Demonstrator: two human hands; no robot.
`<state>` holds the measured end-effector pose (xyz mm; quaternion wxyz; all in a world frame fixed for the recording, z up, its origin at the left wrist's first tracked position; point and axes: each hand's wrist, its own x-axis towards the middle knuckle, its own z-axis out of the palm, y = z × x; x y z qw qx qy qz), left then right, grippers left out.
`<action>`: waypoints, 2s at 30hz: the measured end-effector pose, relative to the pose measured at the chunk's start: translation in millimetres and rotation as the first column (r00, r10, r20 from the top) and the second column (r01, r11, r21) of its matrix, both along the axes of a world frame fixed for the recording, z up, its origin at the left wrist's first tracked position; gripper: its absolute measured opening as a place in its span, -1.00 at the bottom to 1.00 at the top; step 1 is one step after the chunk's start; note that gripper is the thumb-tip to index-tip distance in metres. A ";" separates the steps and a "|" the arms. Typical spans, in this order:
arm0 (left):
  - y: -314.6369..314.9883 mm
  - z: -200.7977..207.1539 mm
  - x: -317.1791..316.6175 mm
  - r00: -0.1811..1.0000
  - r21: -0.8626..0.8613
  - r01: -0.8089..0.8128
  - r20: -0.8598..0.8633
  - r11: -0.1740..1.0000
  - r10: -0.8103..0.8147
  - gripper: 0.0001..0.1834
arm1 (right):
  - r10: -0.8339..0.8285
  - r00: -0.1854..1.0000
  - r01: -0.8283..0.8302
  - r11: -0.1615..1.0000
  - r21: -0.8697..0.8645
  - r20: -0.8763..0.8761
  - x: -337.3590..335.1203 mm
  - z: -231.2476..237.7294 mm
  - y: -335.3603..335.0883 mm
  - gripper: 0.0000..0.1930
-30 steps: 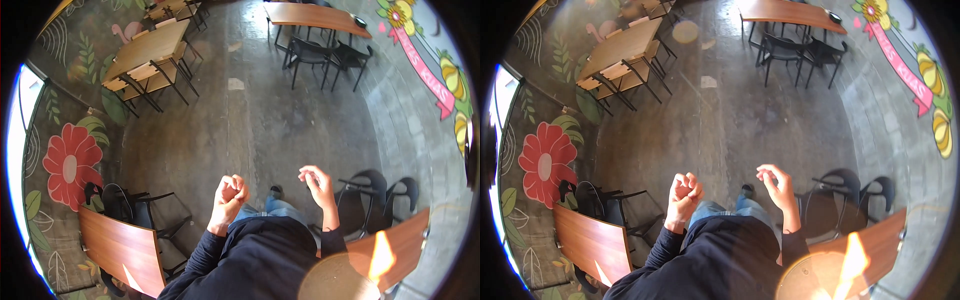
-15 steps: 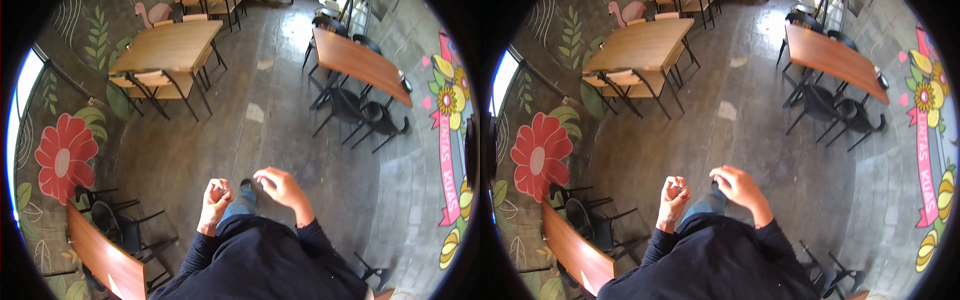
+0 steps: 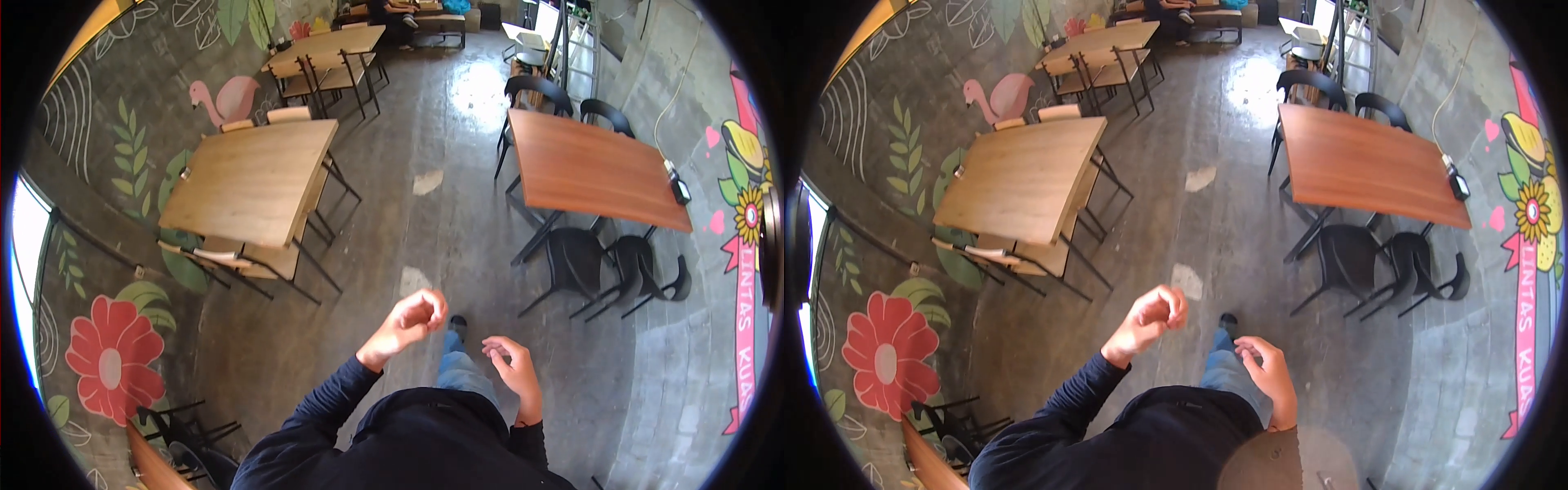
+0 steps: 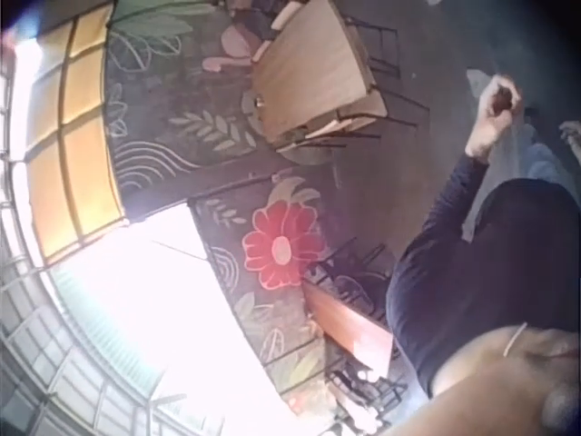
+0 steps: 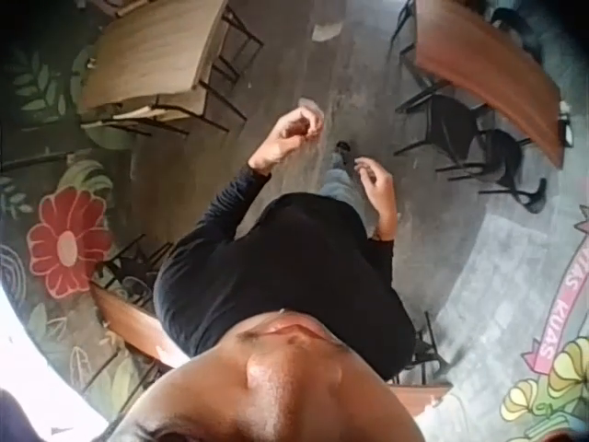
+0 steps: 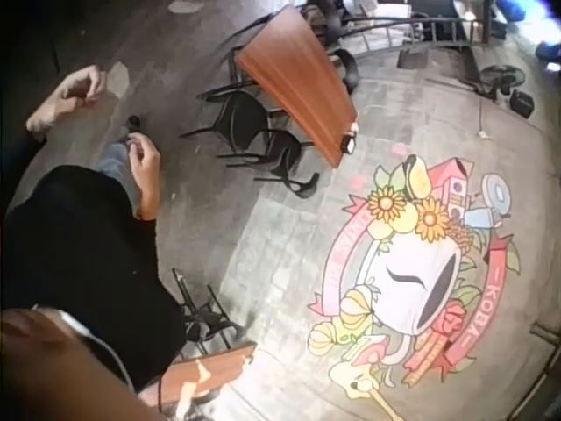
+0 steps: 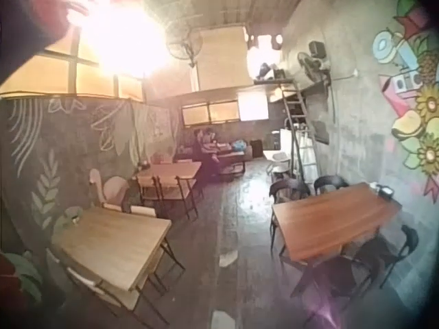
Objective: Picking up wooden stools and placing them upside down on top of dining tables in a cafe setting.
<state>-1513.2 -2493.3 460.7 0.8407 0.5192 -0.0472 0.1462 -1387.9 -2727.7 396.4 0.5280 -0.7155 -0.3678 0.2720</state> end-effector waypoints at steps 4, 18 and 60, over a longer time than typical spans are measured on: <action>41.6 -27.1 63.9 0.997 -0.188 -0.078 -0.042 0.979 0.071 -0.82 | -0.012 0.999 0.012 1.000 -0.023 0.034 93.3 6.0 54.1 -0.79; 248.0 -48.0 234.0 0.907 -0.355 -0.417 -0.100 0.837 0.410 -0.75 | 0.465 0.839 -0.498 0.866 0.054 0.282 327.3 69.8 390.0 -0.76; 914.7 -54.1 750.8 0.416 -0.316 -0.885 -0.209 0.341 0.885 -0.67 | 0.961 0.237 -0.966 0.248 -0.068 0.142 866.5 70.3 1217.7 -0.77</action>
